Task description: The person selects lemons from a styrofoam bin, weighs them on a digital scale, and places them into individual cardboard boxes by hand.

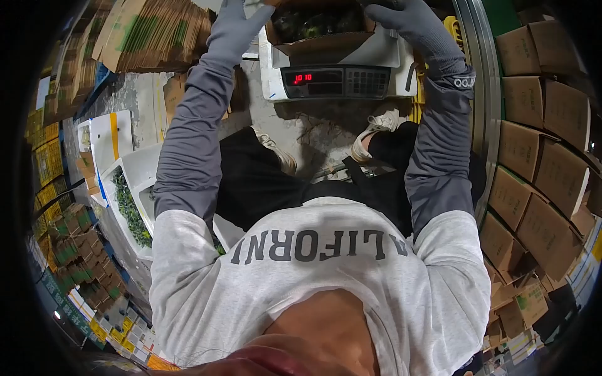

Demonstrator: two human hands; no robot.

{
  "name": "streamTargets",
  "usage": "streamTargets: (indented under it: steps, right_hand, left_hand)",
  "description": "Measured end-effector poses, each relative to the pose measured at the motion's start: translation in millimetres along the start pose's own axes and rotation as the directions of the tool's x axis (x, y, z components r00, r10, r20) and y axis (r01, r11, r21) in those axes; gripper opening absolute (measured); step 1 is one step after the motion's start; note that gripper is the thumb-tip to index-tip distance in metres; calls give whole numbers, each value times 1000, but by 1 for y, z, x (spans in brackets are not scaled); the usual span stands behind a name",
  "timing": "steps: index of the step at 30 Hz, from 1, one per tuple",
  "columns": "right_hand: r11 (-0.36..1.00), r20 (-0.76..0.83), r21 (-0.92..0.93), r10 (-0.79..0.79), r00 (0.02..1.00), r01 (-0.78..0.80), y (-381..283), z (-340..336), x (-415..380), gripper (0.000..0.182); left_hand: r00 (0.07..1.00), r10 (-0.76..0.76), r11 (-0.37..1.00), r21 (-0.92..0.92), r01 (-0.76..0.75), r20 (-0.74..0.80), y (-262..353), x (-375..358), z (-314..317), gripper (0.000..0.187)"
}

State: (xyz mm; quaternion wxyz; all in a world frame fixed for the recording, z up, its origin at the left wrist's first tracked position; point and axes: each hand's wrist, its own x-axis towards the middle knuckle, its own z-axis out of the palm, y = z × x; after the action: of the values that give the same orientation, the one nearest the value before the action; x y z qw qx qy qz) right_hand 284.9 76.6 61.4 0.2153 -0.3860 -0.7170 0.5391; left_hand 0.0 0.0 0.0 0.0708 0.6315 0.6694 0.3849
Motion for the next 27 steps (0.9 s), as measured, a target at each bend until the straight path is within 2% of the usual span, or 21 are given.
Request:
streamTargets:
  steps: [2,5,6,8,9,10,11,12,13,14,15,16,19,20,21,22,23,24,25,26,27]
  right_hand:
    - [998,19,34,53,998,-53,-15,3,2,26]
    - [927,38,-369,88,995,-68,-47,19,8,27]
    - [823,117,-565,19,993,51,-47,23,14,27]
    - [473,310,-829,-55,949,298,-36,30,43,27]
    - [682,322,-693,5,947,232,-9,39,62,32]
    - [319,295,-887,-164,941,334,0,55,71,24]
    - [262,439,-868,10,898,422,3,63,83,18]
    - [320,452,-840,-31,891,438,31,66,93,19]
    - [407,480,-826,145,865,390,45,72,95,22]
    - [473,365,-821,7,931,319,90,82,108,23]
    - [344,229,-922,118,966,177,102,95,121,27]
    - [343,222,-927,173,960,152,89,91,123,28]
    - [439,374,-864,231,898,247,72,81,107,29]
    - [479,443,-824,214,871,302,66,74,107,29]
    - [482,412,-832,203,888,276,68,69,106,28]
    - [693,420,-708,261,869,134,34,52,87,31]
    - [845,444,-534,310,840,-30,1,34,68,34]
    - [951,439,-306,189,878,-52,8,15,64,34]
    - [997,402,-59,69,913,-49,16,-8,60,34]
    - [993,304,-67,117,945,-101,33,-31,62,33]
    - [985,204,-67,168,964,-158,50,-45,64,32]
  left_hand:
    - [985,165,984,70,-161,-57,30,3,-9,59]
    - [922,377,915,116,-386,88,53,9,-14,44]
    - [889,411,894,103,-436,202,60,13,-12,36]
    - [813,95,870,349,-349,575,56,24,20,49]
    - [717,-101,815,471,-338,690,49,31,37,57]
    - [648,-148,840,440,-316,747,44,36,50,51]
    - [571,-188,864,411,-290,799,34,40,64,45]
    - [588,-243,929,360,-89,772,-1,40,98,38]
    - [426,-335,902,417,-113,840,26,46,77,38]
    - [480,-396,874,481,-63,783,22,47,90,39]
    - [534,-453,841,542,-10,713,12,47,106,40]
    - [584,-445,846,533,25,679,17,49,103,40]
    - [478,-320,922,385,-40,818,31,43,83,43]
    - [538,-155,927,310,-210,829,11,40,97,48]
    - [634,-139,938,306,-161,761,0,33,96,49]
    - [594,-17,984,118,-132,804,5,26,62,43]
    - [709,20,994,-90,61,705,19,20,32,39]
    - [807,16,924,-317,214,590,26,15,8,35]
    - [868,-3,852,-453,262,497,16,13,-9,30]
    - [957,-18,896,-421,144,290,-2,10,-18,25]
    - [950,-179,845,-455,281,255,-25,8,-24,36]
